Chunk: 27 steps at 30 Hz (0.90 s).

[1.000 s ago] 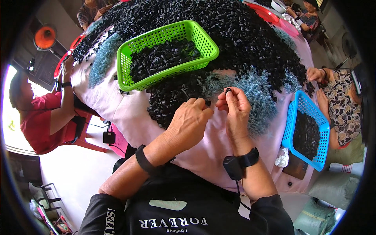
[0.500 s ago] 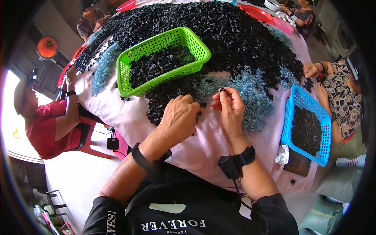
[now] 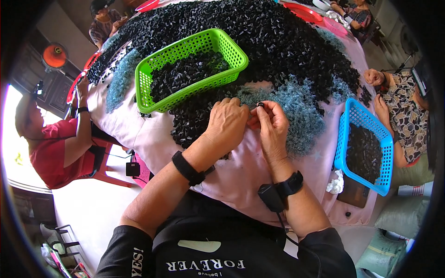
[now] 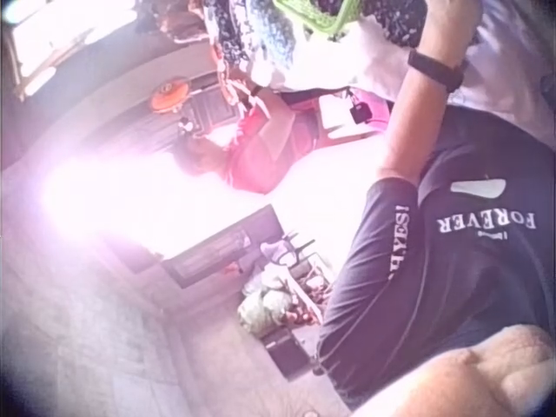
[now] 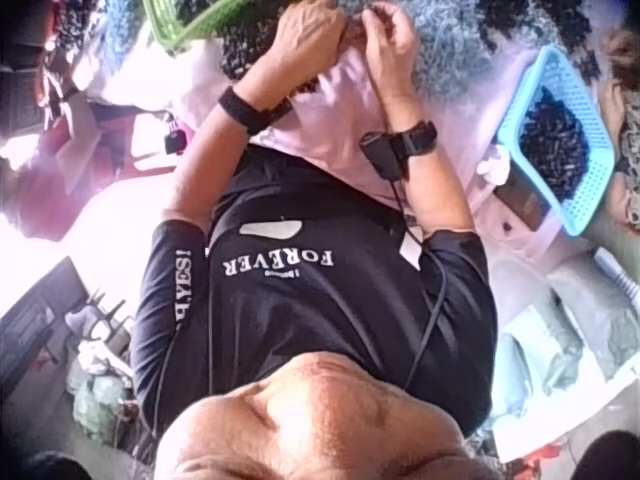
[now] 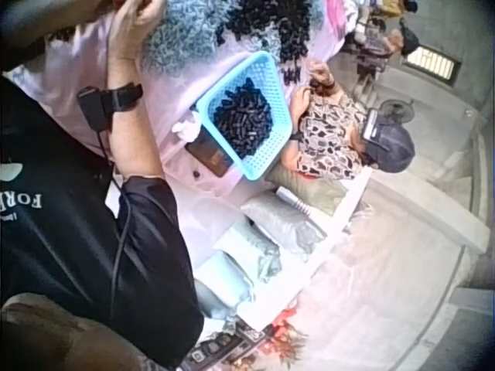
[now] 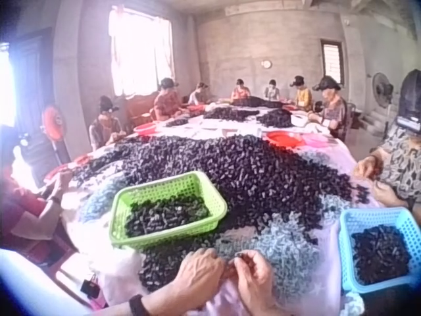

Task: Sort small black components from a pile on a table.

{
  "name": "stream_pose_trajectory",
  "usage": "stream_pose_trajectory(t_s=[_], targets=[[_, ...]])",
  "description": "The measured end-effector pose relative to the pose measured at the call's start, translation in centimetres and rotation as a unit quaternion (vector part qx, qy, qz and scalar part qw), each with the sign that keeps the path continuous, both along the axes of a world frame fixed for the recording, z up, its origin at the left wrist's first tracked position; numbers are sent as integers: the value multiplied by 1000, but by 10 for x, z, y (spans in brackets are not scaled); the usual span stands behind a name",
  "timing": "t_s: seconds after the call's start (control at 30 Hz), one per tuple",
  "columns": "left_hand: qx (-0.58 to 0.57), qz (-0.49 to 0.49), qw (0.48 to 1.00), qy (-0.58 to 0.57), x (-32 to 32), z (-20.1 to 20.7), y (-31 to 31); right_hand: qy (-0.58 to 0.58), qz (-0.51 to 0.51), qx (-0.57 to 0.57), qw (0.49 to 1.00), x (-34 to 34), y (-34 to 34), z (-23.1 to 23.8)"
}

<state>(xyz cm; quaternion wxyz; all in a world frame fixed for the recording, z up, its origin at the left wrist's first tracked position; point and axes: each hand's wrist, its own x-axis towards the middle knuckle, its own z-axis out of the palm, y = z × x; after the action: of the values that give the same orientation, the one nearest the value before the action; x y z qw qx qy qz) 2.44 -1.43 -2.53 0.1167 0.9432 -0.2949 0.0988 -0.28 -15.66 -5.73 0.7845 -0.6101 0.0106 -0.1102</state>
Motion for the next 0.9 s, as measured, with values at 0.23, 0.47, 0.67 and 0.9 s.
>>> stream_pose_trajectory(t_s=[0.23,0.47,0.67,0.9], targets=[[-80,-8,997,10,-23,18,17,5,-12,8,1000,-1,1,-3],[-122,-99,980,124,-68,10,24,-3,-5,34,999,-2,-1,-3],[-213,-60,970,100,-61,24,49,71,96,3,993,-6,3,7],[-260,13,957,131,-53,37,81,53,117,-19,991,-6,3,0]])
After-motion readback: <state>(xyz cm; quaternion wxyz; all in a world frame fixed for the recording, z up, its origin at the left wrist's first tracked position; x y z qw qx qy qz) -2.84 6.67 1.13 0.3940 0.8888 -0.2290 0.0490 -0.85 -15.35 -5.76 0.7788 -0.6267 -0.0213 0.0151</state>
